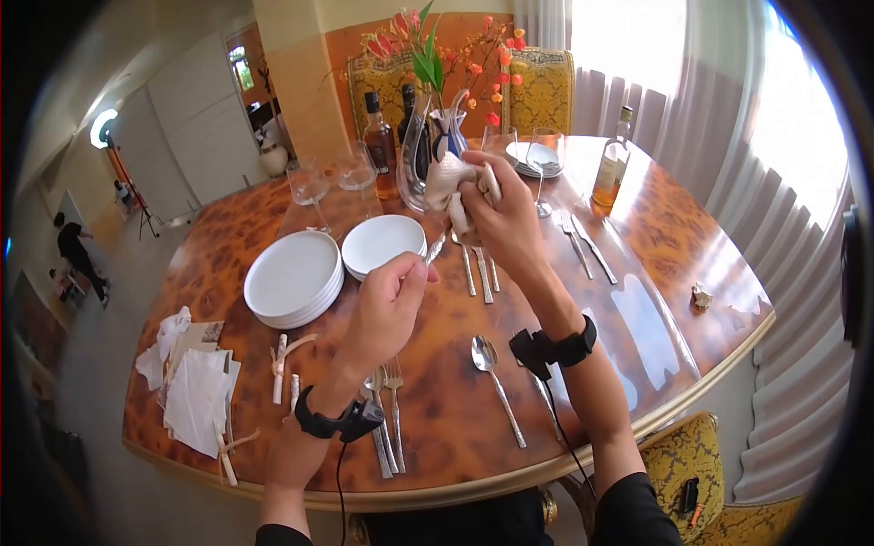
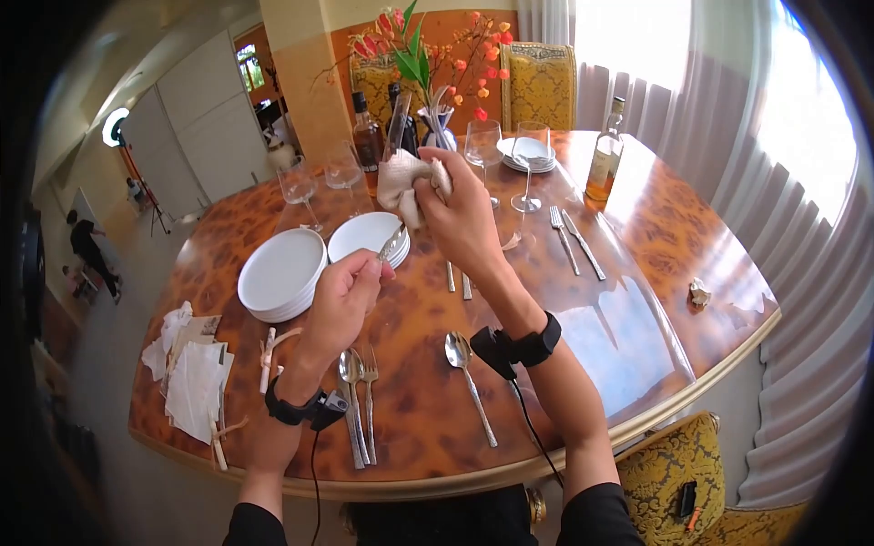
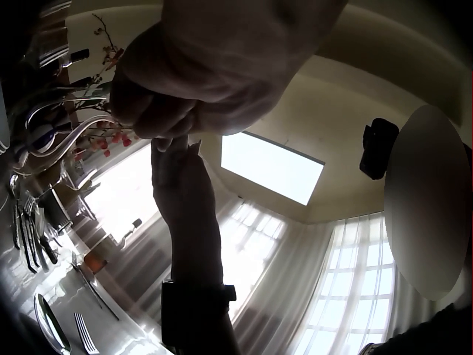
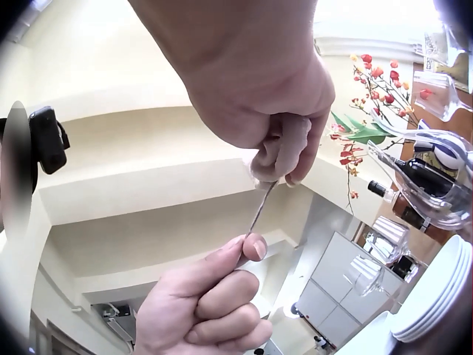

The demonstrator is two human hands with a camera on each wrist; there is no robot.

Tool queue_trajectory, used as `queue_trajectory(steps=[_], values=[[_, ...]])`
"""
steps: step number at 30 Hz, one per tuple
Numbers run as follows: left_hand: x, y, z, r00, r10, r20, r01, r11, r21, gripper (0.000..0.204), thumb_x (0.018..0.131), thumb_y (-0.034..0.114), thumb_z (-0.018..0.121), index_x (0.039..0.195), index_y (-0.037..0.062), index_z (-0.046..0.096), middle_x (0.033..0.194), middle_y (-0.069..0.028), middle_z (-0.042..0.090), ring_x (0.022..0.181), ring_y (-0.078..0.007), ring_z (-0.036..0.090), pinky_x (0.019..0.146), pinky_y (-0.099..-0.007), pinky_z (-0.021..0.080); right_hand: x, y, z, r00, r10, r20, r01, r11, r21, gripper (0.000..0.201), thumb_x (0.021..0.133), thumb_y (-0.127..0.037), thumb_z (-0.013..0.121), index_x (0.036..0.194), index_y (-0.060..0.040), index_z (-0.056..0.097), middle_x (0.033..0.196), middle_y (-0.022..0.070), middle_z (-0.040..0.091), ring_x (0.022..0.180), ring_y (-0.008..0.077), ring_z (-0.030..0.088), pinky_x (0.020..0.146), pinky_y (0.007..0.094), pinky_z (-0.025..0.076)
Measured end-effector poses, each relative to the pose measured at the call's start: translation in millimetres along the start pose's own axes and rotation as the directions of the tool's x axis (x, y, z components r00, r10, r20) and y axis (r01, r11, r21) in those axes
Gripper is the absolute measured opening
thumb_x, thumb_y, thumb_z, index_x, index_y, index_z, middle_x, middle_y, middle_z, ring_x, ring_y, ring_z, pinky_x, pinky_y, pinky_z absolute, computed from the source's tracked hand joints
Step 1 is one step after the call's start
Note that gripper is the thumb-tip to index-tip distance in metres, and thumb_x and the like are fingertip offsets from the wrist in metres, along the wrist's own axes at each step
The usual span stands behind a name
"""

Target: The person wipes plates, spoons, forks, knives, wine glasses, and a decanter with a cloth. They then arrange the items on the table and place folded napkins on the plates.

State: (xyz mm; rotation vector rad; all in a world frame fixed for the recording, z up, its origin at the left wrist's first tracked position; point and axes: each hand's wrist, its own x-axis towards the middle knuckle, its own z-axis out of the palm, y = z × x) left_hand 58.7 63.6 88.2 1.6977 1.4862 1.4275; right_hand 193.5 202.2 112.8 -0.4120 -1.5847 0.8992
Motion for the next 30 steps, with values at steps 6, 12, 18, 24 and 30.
queue_trajectory(steps=[6, 12, 18, 24, 30], values=[[-11, 15, 9, 0.96, 0.245, -0.132, -0.086, 0.713, 0.696, 0.011, 0.093, 0.011, 0.054, 0.093, -0.0004, 0.056, 0.07, -0.0124, 0.062, 0.06, -0.0319, 0.065, 0.052, -0.0426, 0.048, -9, -14, 6, 0.993, -0.119, 0.016, 0.119, 0.952, -0.281, 0.031, 0.092, -0.014, 0.059, 0.118, 0.0019, 0.059, 0.09, 0.0221, 0.068, 0.083, 0.0281, 0.069, 0.075, 0.0355, 0.051], [-8, -4, 6, 0.915, 0.396, -0.081, -0.144, 0.508, 0.849, 0.016, 0.089, 0.009, 0.057, 0.103, 0.0024, 0.06, 0.073, -0.014, 0.064, 0.06, -0.0321, 0.064, 0.054, -0.0409, 0.049, -16, -23, 10, 0.985, -0.118, 0.124, 0.165, 0.846, -0.508, 0.041, 0.092, -0.014, 0.058, 0.127, 0.0039, 0.047, 0.072, 0.0274, 0.064, 0.068, 0.0429, 0.066, 0.062, 0.0452, 0.051], [3, -23, -4, 0.966, 0.25, -0.066, -0.207, 0.901, 0.382, 0.024, 0.102, 0.019, 0.046, 0.113, 0.0003, 0.056, 0.067, -0.0064, 0.059, 0.046, -0.0185, 0.05, 0.046, -0.0332, 0.038, 2, -11, -14, 0.944, -0.316, -0.095, 0.205, 0.788, -0.58, 0.028, 0.096, -0.014, 0.055, 0.119, 0.0003, 0.052, 0.083, 0.0253, 0.067, 0.077, 0.0387, 0.07, 0.066, 0.0418, 0.053], [-5, 8, 1, 0.984, -0.1, 0.147, 0.157, 0.876, -0.457, 0.027, 0.105, 0.019, 0.038, 0.12, 0.0013, 0.052, 0.067, -0.0019, 0.053, 0.048, -0.0044, 0.036, 0.044, -0.021, 0.029, -19, -11, 15, 0.817, -0.51, 0.268, 0.574, 0.685, -0.448, 0.038, 0.084, 0.0, 0.059, 0.122, -0.0021, 0.057, 0.135, 0.0223, 0.052, 0.12, 0.0397, 0.055, 0.097, 0.0417, 0.046], [2, -15, -7, 0.978, -0.204, -0.05, 0.146, 0.831, -0.537, 0.024, 0.099, 0.009, 0.043, 0.117, -0.0025, 0.055, 0.108, -0.0072, 0.063, 0.089, -0.0135, 0.063, 0.074, -0.0301, 0.053, -48, -8, 43, 0.775, -0.41, 0.481, 0.612, 0.676, -0.411, 0.056, 0.074, 0.007, 0.057, 0.128, -0.0061, 0.056, 0.152, 0.0247, 0.03, 0.142, 0.0405, 0.028, 0.111, 0.0452, 0.033]])
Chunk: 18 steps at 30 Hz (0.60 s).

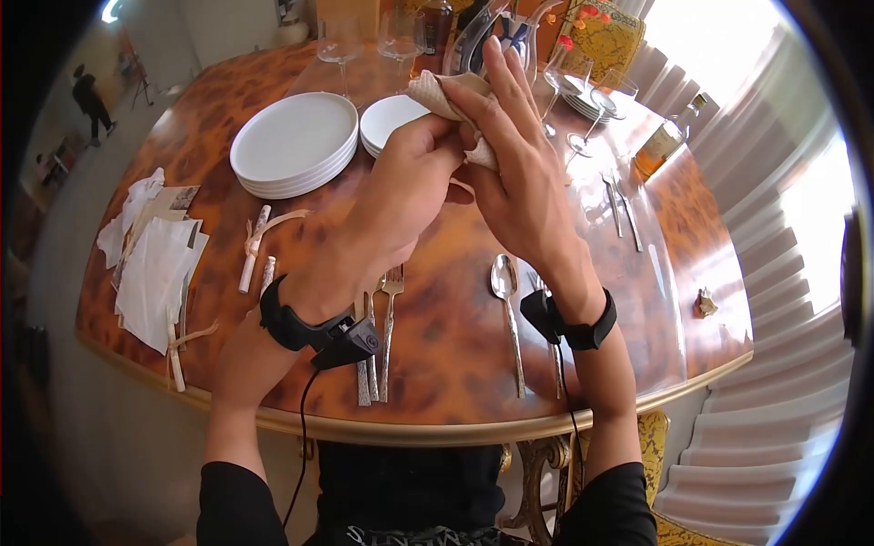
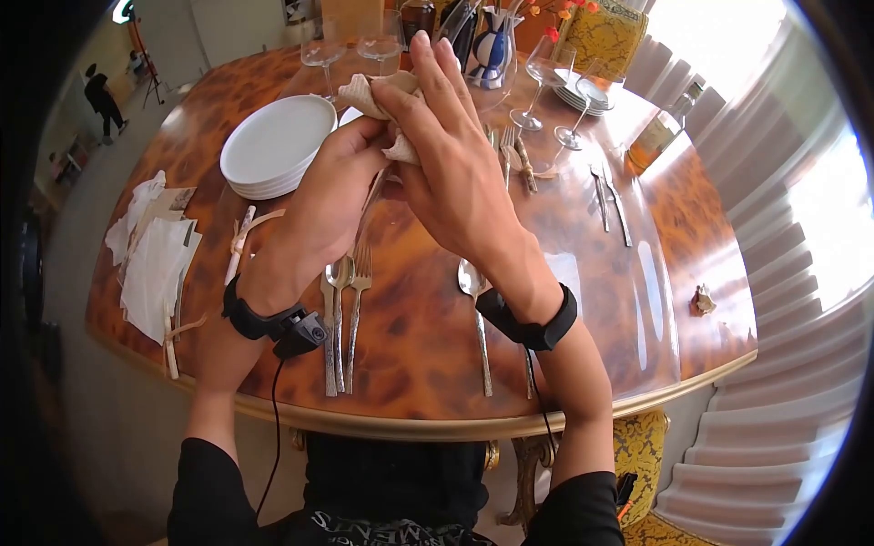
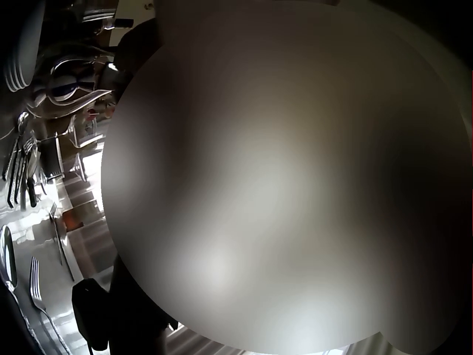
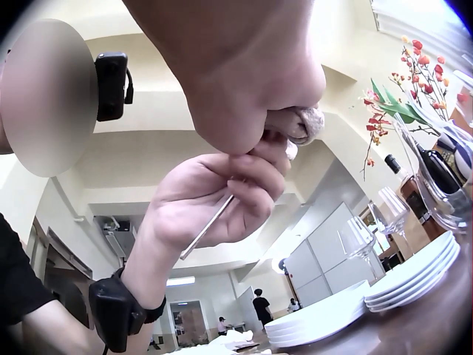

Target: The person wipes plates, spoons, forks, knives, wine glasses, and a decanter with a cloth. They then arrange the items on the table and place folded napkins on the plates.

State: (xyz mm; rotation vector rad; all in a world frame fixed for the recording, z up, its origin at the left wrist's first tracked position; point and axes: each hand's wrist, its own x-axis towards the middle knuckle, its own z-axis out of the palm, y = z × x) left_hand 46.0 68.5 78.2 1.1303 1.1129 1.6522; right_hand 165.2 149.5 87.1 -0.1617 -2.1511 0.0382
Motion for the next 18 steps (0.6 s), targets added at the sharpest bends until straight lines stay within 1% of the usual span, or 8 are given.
queue_trajectory(steps=[4, 7, 9, 10, 11, 13, 16, 18], values=[[-5, 6, 5, 0.999, -0.023, -0.025, 0.019, 0.99, -0.137, 0.026, 0.098, 0.006, 0.042, 0.118, -0.0034, 0.054, 0.113, -0.0095, 0.062, 0.099, -0.0166, 0.063, 0.086, -0.0348, 0.053, -1, 4, -2, 0.998, -0.013, 0.069, 0.014, 1.0, -0.023, 0.06, 0.074, 0.006, 0.057, 0.132, -0.0075, 0.054, 0.153, 0.0245, 0.027, 0.143, 0.0397, 0.025, 0.112, 0.0468, 0.032], [-3, 6, -3, 0.999, -0.004, 0.033, 0.013, 0.955, -0.297, 0.028, 0.099, 0.015, 0.043, 0.118, -0.0023, 0.055, 0.114, -0.011, 0.061, 0.105, -0.019, 0.06, 0.091, -0.0373, 0.049, -3, 3, 1, 0.997, -0.029, 0.074, 0.039, 0.989, -0.144, 0.062, 0.074, 0.005, 0.056, 0.135, -0.0073, 0.051, 0.152, 0.0251, 0.03, 0.141, 0.04, 0.029, 0.112, 0.0491, 0.032], [9, 5, -18, 0.972, -0.066, 0.226, 0.18, 0.83, -0.528, 0.037, 0.1, 0.029, 0.042, 0.12, -0.0001, 0.054, 0.115, -0.0122, 0.061, 0.111, -0.0215, 0.056, 0.096, -0.0394, 0.044, -5, -2, 4, 0.993, 0.042, 0.108, -0.033, 0.996, -0.086, 0.062, 0.074, 0.005, 0.056, 0.135, -0.0054, 0.05, 0.149, 0.0258, 0.035, 0.139, 0.0406, 0.033, 0.112, 0.0506, 0.032], [9, 11, -20, 0.969, -0.103, 0.226, 0.199, 0.867, -0.457, 0.044, 0.099, 0.039, 0.042, 0.119, 0.0013, 0.055, 0.114, -0.0125, 0.061, 0.112, -0.0228, 0.055, 0.098, -0.0391, 0.041, -6, -4, 6, 0.993, 0.04, 0.109, -0.031, 0.996, -0.084, 0.062, 0.074, 0.005, 0.056, 0.135, -0.0054, 0.05, 0.149, 0.0258, 0.035, 0.139, 0.0406, 0.033, 0.112, 0.0506, 0.032], [8, 14, -17, 0.97, -0.101, 0.223, 0.196, 0.867, -0.458, 0.044, 0.099, 0.039, 0.042, 0.119, 0.0013, 0.055, 0.114, -0.0125, 0.061, 0.112, -0.0228, 0.055, 0.098, -0.0391, 0.041, -7, -7, 9, 0.991, 0.02, 0.132, -0.01, 0.997, -0.076, 0.06, 0.075, 0.004, 0.055, 0.135, -0.0026, 0.049, 0.147, 0.0265, 0.037, 0.138, 0.0408, 0.035, 0.111, 0.0505, 0.032], [8, 18, -11, 0.989, -0.149, 0.006, 0.132, 0.859, -0.495, 0.043, 0.1, 0.036, 0.042, 0.12, -0.0002, 0.053, 0.115, -0.016, 0.061, 0.111, -0.0244, 0.057, 0.099, -0.0388, 0.042, -9, -13, 17, 0.988, -0.008, 0.157, 0.018, 0.998, -0.066, 0.058, 0.076, 0.004, 0.054, 0.134, 0.0002, 0.048, 0.145, 0.0272, 0.039, 0.137, 0.041, 0.036, 0.111, 0.0505, 0.032], [19, 11, -23, 0.99, -0.14, -0.026, 0.101, 0.821, -0.563, 0.031, 0.099, 0.031, 0.048, 0.109, 0.0015, 0.048, 0.102, -0.0187, 0.063, 0.097, -0.0275, 0.061, 0.087, -0.0427, 0.049, -15, -29, 26, 0.972, -0.052, 0.227, 0.089, 0.984, -0.155, 0.053, 0.078, 0.004, 0.052, 0.131, 0.0071, 0.048, 0.144, 0.029, 0.04, 0.137, 0.0397, 0.037, 0.112, 0.0493, 0.033], [21, 6, -30, 0.994, -0.107, -0.021, 0.079, 0.84, -0.536, 0.029, 0.1, 0.031, 0.048, 0.106, 0.002, 0.049, 0.109, -0.0228, 0.062, 0.102, -0.0301, 0.062, 0.09, -0.0433, 0.051, -16, -33, 28, 0.97, -0.065, 0.235, 0.101, 0.984, -0.147, 0.052, 0.078, 0.004, 0.053, 0.13, 0.0069, 0.049, 0.143, 0.0285, 0.041, 0.137, 0.0394, 0.037, 0.112, 0.0489, 0.032]])
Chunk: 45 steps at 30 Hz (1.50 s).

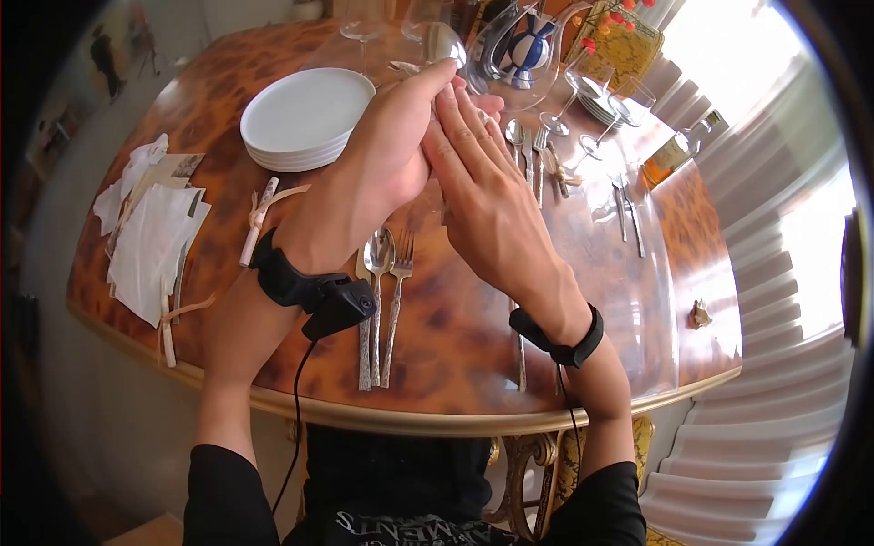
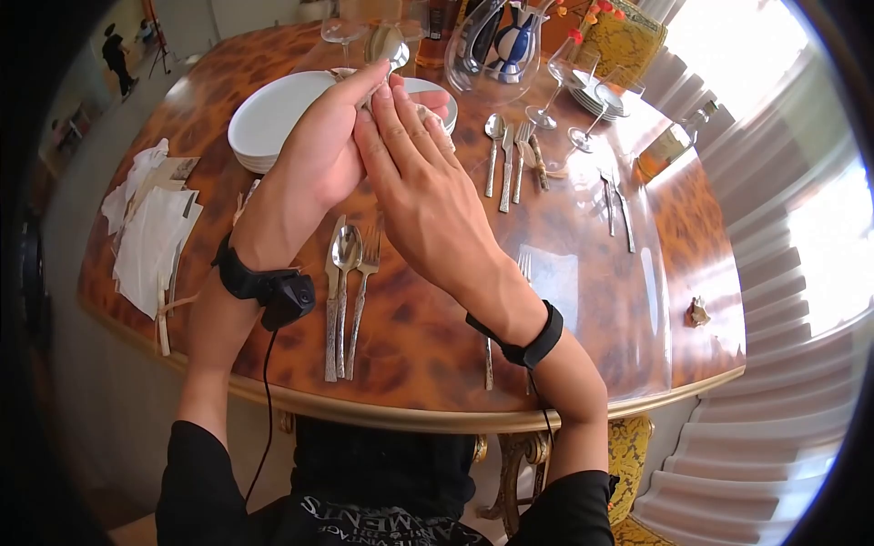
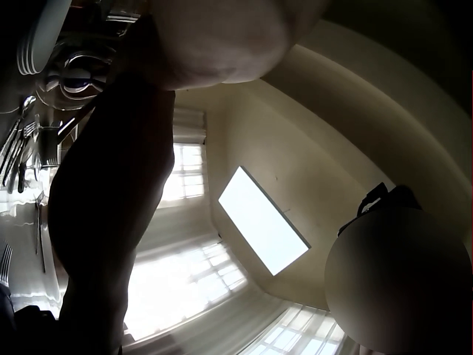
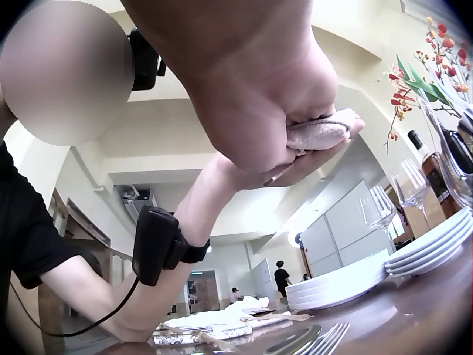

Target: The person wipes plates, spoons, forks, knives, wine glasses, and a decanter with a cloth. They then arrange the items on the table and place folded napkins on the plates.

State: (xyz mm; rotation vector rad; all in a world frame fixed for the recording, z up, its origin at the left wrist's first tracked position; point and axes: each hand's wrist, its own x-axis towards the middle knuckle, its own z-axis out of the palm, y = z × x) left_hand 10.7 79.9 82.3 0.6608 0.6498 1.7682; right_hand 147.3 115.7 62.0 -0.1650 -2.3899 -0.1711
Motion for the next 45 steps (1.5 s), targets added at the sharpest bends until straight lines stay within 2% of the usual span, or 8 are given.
queue_trajectory(steps=[15, 21, 26, 33, 35, 37, 40, 45], values=[[8, 45, -28, 0.952, 0.271, 0.14, -0.27, 0.963, -0.021, 0.033, 0.101, 0.041, 0.045, 0.093, 0.0098, 0.051, 0.091, -0.0118, 0.063, 0.086, -0.0259, 0.064, 0.082, -0.0411, 0.051, 4, 8, -44, 0.971, 0.202, 0.131, -0.233, 0.925, 0.302, 0.024, 0.079, 0.004, 0.052, 0.101, -0.0026, 0.058, 0.09, 0.0141, 0.062, 0.083, 0.0307, 0.063, 0.072, 0.0369, 0.05], [-19, 7, 12, 0.993, 0.121, 0.004, -0.121, 0.993, -0.012, 0.048, 0.098, 0.054, 0.046, 0.07, 0.0158, 0.039, 0.075, -0.0046, 0.054, 0.074, -0.0166, 0.058, 0.076, -0.0374, 0.05, 7, 8, -37, 0.657, 0.74, -0.142, -0.139, 0.304, 0.943, 0.027, 0.101, -0.013, 0.043, 0.125, 0.0, 0.048, 0.119, 0.0098, 0.055, 0.109, 0.0141, 0.056, 0.093, 0.0275, 0.047], [-25, -15, 18, 0.99, 0.129, -0.052, -0.122, 0.985, 0.12, 0.045, 0.102, 0.048, 0.041, 0.089, 0.0074, 0.056, 0.079, -0.0026, 0.059, 0.076, -0.0122, 0.06, 0.068, -0.0284, 0.05, 6, -19, -17, 0.938, 0.219, -0.268, -0.104, 0.917, 0.386, 0.049, 0.093, 0.003, 0.044, 0.141, 0.0025, 0.036, 0.149, 0.0256, 0.031, 0.139, 0.0365, 0.032, 0.112, 0.0416, 0.028], [-10, -3, 2, 0.941, 0.337, 0.036, -0.339, 0.934, 0.114, 0.057, 0.106, 0.043, 0.023, 0.129, -0.0007, 0.051, 0.142, -0.0201, 0.047, 0.134, -0.0264, 0.043, 0.108, -0.0357, 0.037, -7, -24, 1, 0.976, 0.216, 0.01, -0.201, 0.892, 0.405, 0.076, 0.078, 0.013, 0.047, 0.15, 0.0007, 0.025, 0.156, 0.0291, 0.013, 0.145, 0.0412, 0.019, 0.114, 0.0438, 0.027], [-16, 8, 5, 0.97, 0.245, -0.009, -0.244, 0.969, 0.044, 0.057, 0.106, 0.044, 0.024, 0.131, 0.0007, 0.05, 0.143, -0.0201, 0.046, 0.135, -0.0257, 0.042, 0.108, -0.0363, 0.037, -16, -22, 5, 0.978, 0.181, -0.104, -0.145, 0.947, 0.287, 0.074, 0.07, 0.01, 0.052, 0.142, 0.0048, 0.035, 0.147, 0.0331, 0.03, 0.125, 0.0475, 0.045, 0.095, 0.0466, 0.048], [-16, 14, -13, 0.973, 0.229, 0.018, -0.23, 0.97, 0.075, 0.059, 0.105, 0.048, 0.025, 0.133, 0.0025, 0.049, 0.126, -0.0182, 0.06, 0.117, -0.0222, 0.058, 0.096, -0.033, 0.046, -37, -13, -6, 0.95, 0.154, 0.273, -0.235, 0.926, 0.294, 0.061, 0.07, 0.01, 0.055, 0.13, 0.0015, 0.048, 0.123, 0.025, 0.055, 0.103, 0.0424, 0.061, 0.079, 0.0453, 0.054], [-25, 9, -38, 0.997, -0.075, -0.021, 0.077, 0.896, 0.436, 0.057, 0.103, 0.054, 0.028, 0.123, 0.0073, 0.054, 0.066, -0.0003, 0.056, 0.044, -0.0077, 0.04, 0.043, -0.0227, 0.035, -30, 12, -42, 0.975, 0.206, -0.083, -0.177, 0.947, 0.268, 0.041, 0.075, 0.009, 0.056, 0.114, -0.0035, 0.057, 0.089, 0.0135, 0.056, 0.076, 0.0341, 0.061, 0.068, 0.0438, 0.054], [-62, -12, 7, 0.917, -0.389, -0.087, 0.398, 0.874, 0.278, 0.052, 0.101, 0.057, 0.024, 0.105, 0.0124, 0.051, 0.065, -0.0051, 0.054, 0.032, -0.0068, 0.025, 0.031, -0.0218, 0.019, -10, -4, -42, 0.966, -0.236, -0.105, 0.244, 0.967, 0.074, 0.05, 0.083, -0.012, 0.062, 0.131, -0.0014, 0.05, 0.133, 0.0162, 0.052, 0.128, 0.0304, 0.049, 0.101, 0.0405, 0.047]])
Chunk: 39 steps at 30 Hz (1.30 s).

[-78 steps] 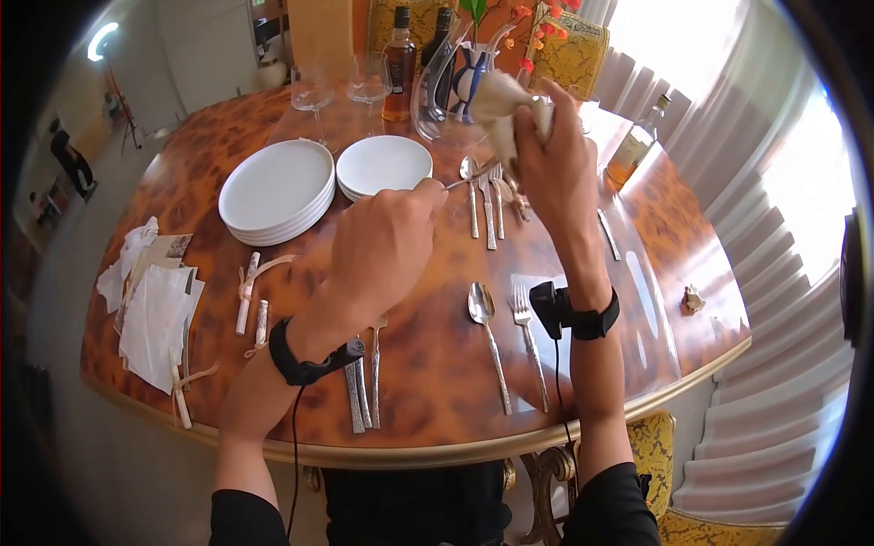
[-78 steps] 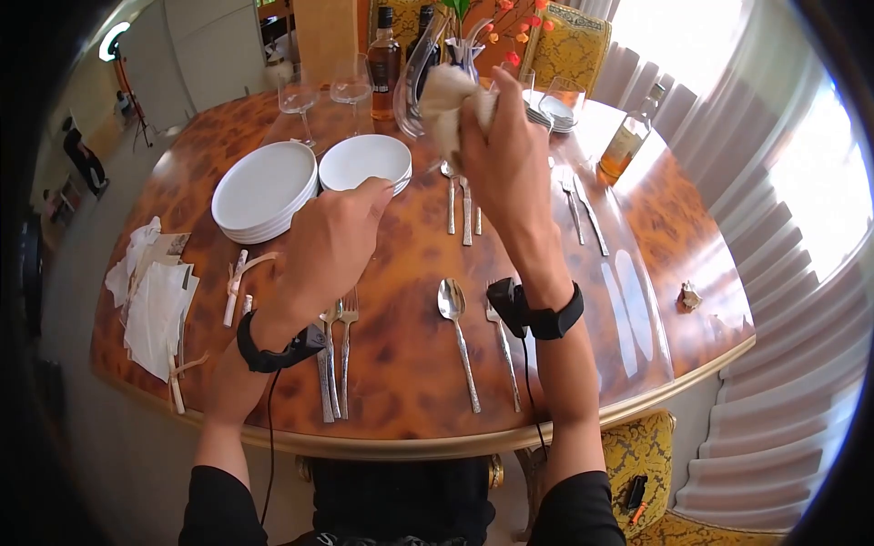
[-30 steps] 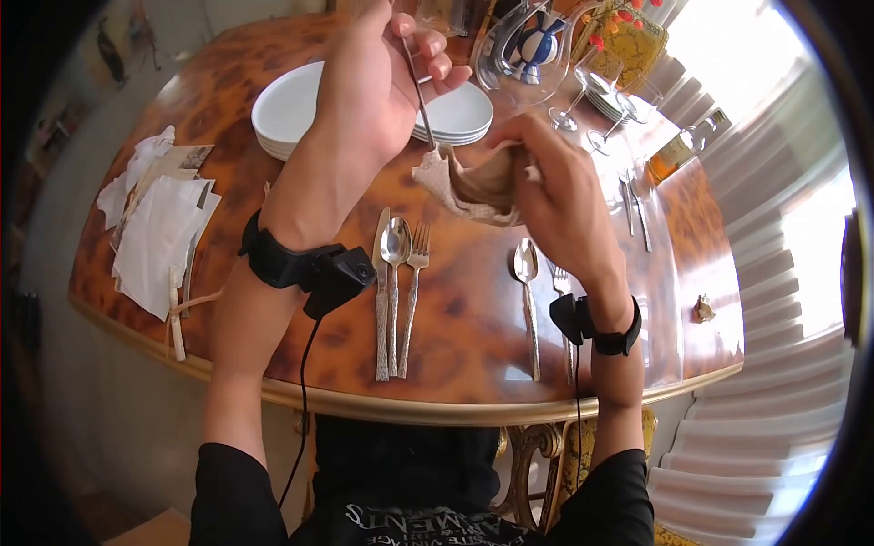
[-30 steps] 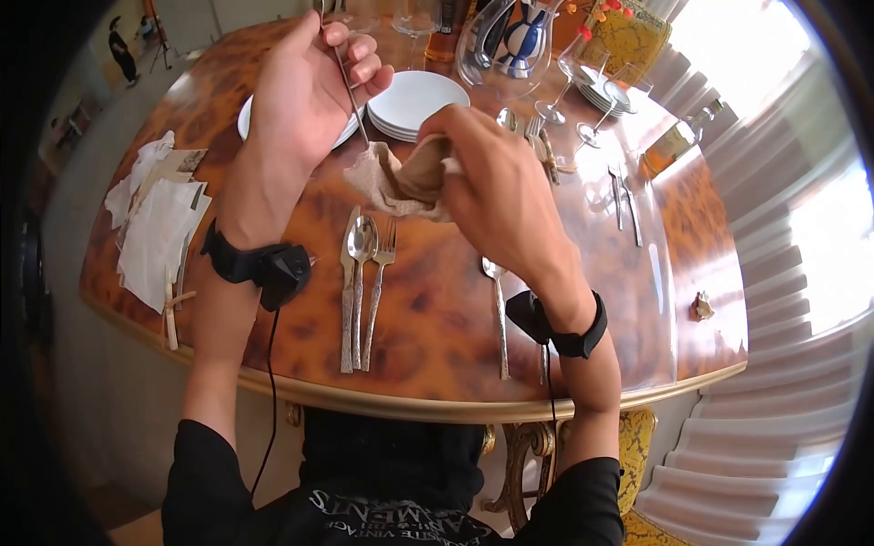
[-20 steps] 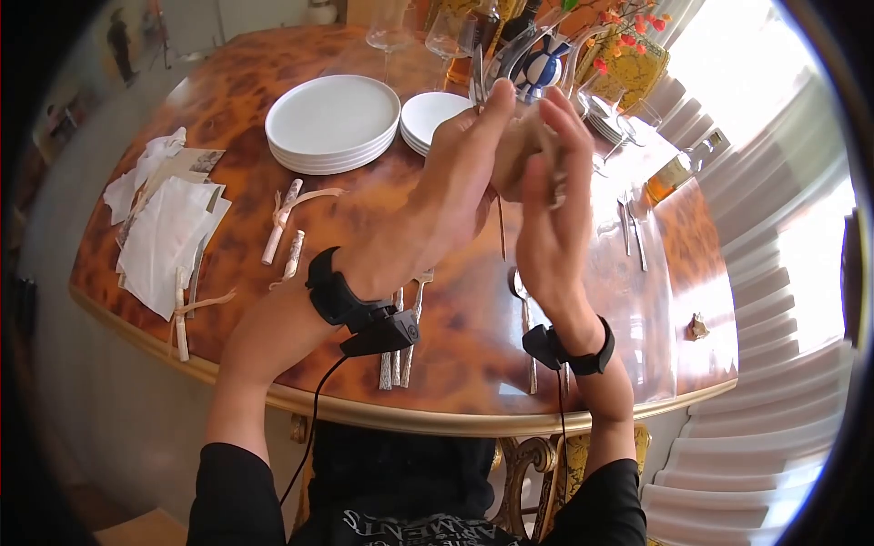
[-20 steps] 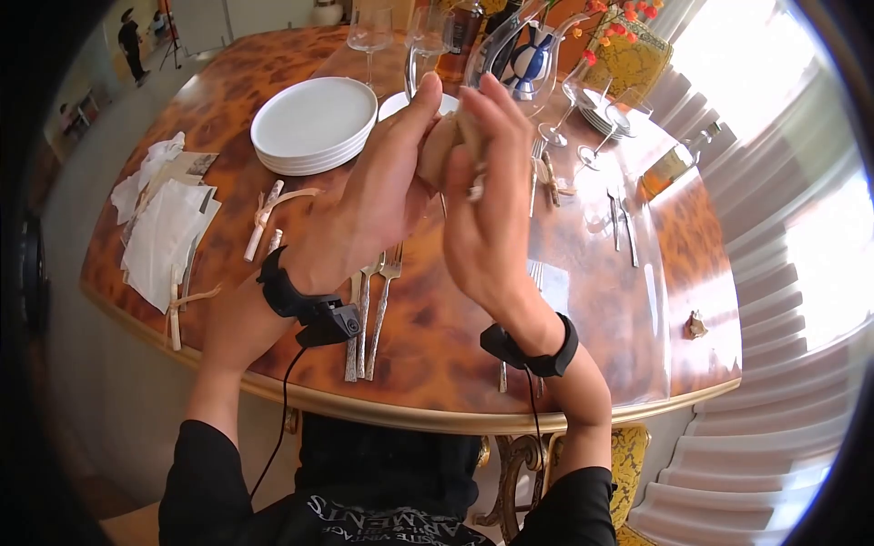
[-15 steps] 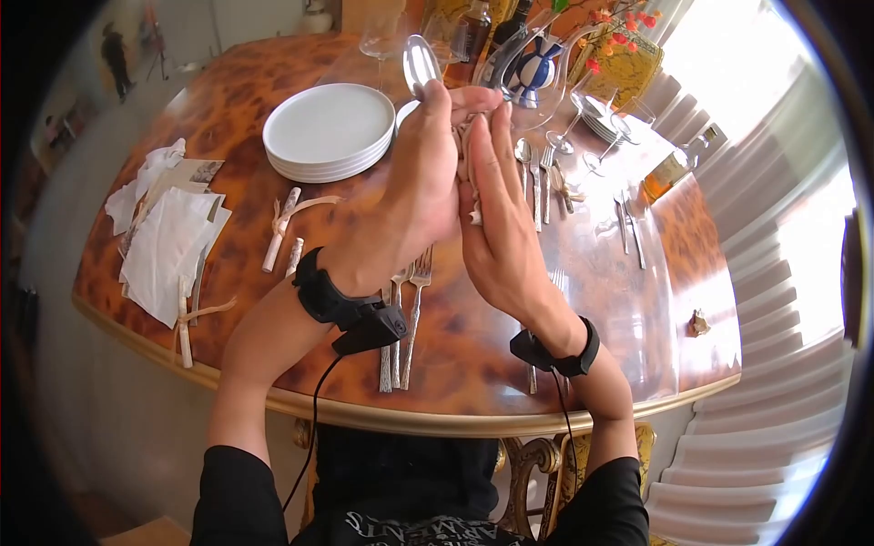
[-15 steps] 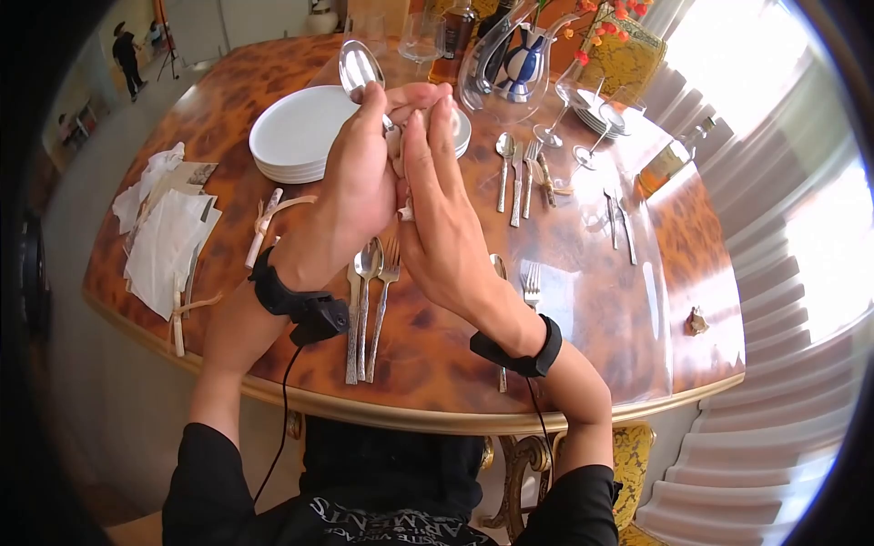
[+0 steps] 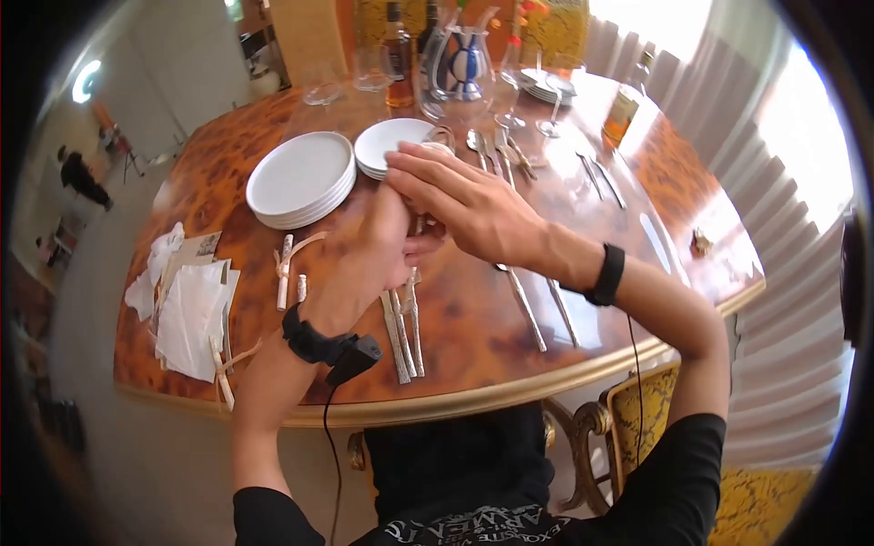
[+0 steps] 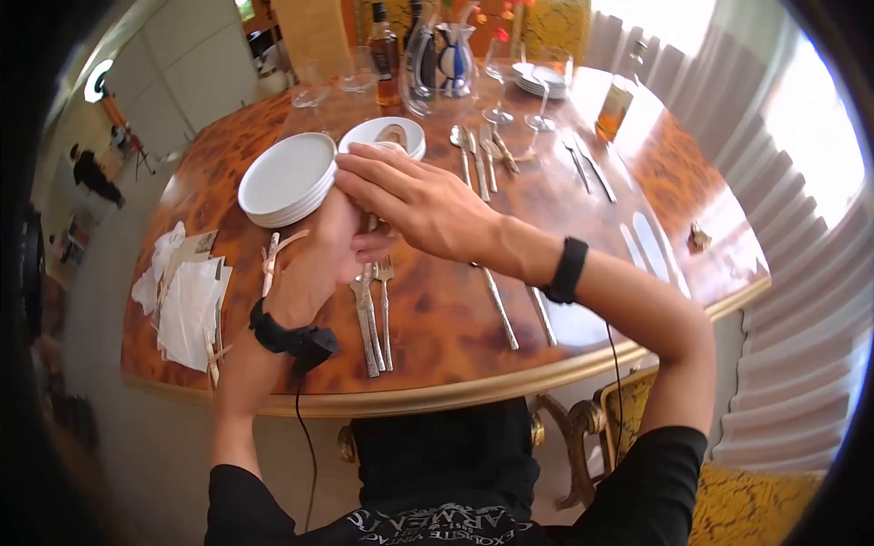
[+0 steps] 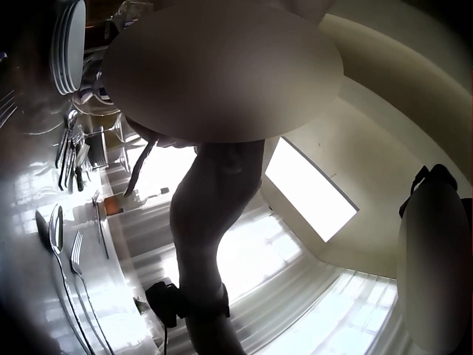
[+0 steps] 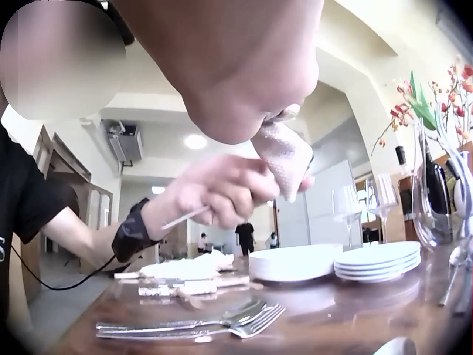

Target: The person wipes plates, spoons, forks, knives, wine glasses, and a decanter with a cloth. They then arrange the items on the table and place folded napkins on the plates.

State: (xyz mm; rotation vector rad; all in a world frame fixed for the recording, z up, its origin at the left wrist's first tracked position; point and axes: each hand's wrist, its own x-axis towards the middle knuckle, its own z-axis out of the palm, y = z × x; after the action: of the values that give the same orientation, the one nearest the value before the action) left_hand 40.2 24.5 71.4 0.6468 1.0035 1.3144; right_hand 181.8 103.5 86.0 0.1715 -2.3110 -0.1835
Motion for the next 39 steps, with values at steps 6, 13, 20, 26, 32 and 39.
queue_trajectory(steps=[6, 13, 20, 26, 32, 39], values=[[-22, 13, 11, 0.976, -0.058, 0.211, 0.027, 0.989, 0.147, 0.073, 0.098, 0.066, 0.021, 0.116, 0.0051, 0.056, 0.067, -0.0146, 0.059, 0.031, -0.0058, 0.024, 0.032, -0.0202, 0.02, -10, 33, -39, 0.983, -0.173, 0.061, 0.183, 0.95, -0.253, 0.045, 0.088, -0.011, 0.055, 0.132, -0.004, 0.05, 0.14, 0.0155, 0.048, 0.128, 0.0303, 0.05, 0.101, 0.042, 0.047], [2, 22, 17, 0.879, 0.342, 0.332, -0.362, 0.932, 0.0, 0.036, 0.107, 0.032, 0.025, 0.113, 0.0057, 0.049, 0.082, -0.0154, 0.067, 0.046, -0.0108, 0.049, 0.046, -0.0217, 0.037, -35, 52, -104, 0.646, 0.763, -0.018, -0.738, 0.631, 0.239, 0.022, 0.083, -0.014, 0.051, 0.085, 0.003, 0.064, 0.079, 0.0187, 0.066, 0.071, 0.0281, 0.065, 0.065, 0.0412, 0.05], [13, -26, 106, 0.849, 0.518, 0.107, -0.492, 0.848, -0.199, 0.027, 0.107, 0.027, 0.021, 0.105, 0.011, 0.043, 0.12, -0.0218, 0.064, 0.108, -0.0295, 0.063, 0.092, -0.0375, 0.04, -68, -60, -69, 0.523, 0.814, 0.255, -0.784, 0.341, 0.518, 0.033, 0.099, -0.028, 0.051, 0.093, 0.0032, 0.06, 0.076, 0.0144, 0.059, 0.069, 0.0174, 0.053, 0.065, 0.0366, 0.045], [15, -40, 70, 0.871, 0.427, 0.244, -0.461, 0.882, 0.101, 0.026, 0.105, 0.027, 0.038, 0.118, 0.0073, 0.049, 0.121, -0.0158, 0.065, 0.111, -0.0194, 0.061, 0.091, -0.0312, 0.043, -95, -57, -76, 0.48, 0.833, 0.275, -0.826, 0.324, 0.46, 0.031, 0.098, -0.025, 0.05, 0.09, 0.0046, 0.056, 0.075, 0.0194, 0.057, 0.067, 0.0246, 0.053, 0.064, 0.0386, 0.045], [-41, -16, -30, 0.903, 0.428, 0.037, -0.404, 0.818, 0.409, 0.025, 0.1, 0.021, 0.049, 0.117, 0.0037, 0.055, 0.117, -0.0133, 0.066, 0.104, -0.0174, 0.064, 0.086, -0.0298, 0.048, -133, 23, -137, 0.4, 0.916, 0.045, -0.896, 0.38, 0.229, 0.035, 0.1, -0.031, 0.05, 0.096, 0.0022, 0.062, 0.074, 0.0083, 0.061, 0.071, 0.0118, 0.057, 0.066, 0.0309, 0.048], [-58, -9, -124, 0.74, 0.643, -0.195, -0.594, 0.762, 0.259, 0.019, 0.101, 0.019, 0.047, 0.11, 0.0041, 0.055, 0.083, -0.0056, 0.064, 0.075, -0.0132, 0.061, 0.072, -0.0276, 0.049, -267, 213, -155, 0.102, 0.97, 0.22, -0.978, 0.138, -0.154, 0.03, 0.092, -0.029, 0.052, 0.085, -0.003, 0.066, 0.065, 0.0038, 0.06, 0.055, 0.0139, 0.055, 0.049, 0.0305, 0.043]])
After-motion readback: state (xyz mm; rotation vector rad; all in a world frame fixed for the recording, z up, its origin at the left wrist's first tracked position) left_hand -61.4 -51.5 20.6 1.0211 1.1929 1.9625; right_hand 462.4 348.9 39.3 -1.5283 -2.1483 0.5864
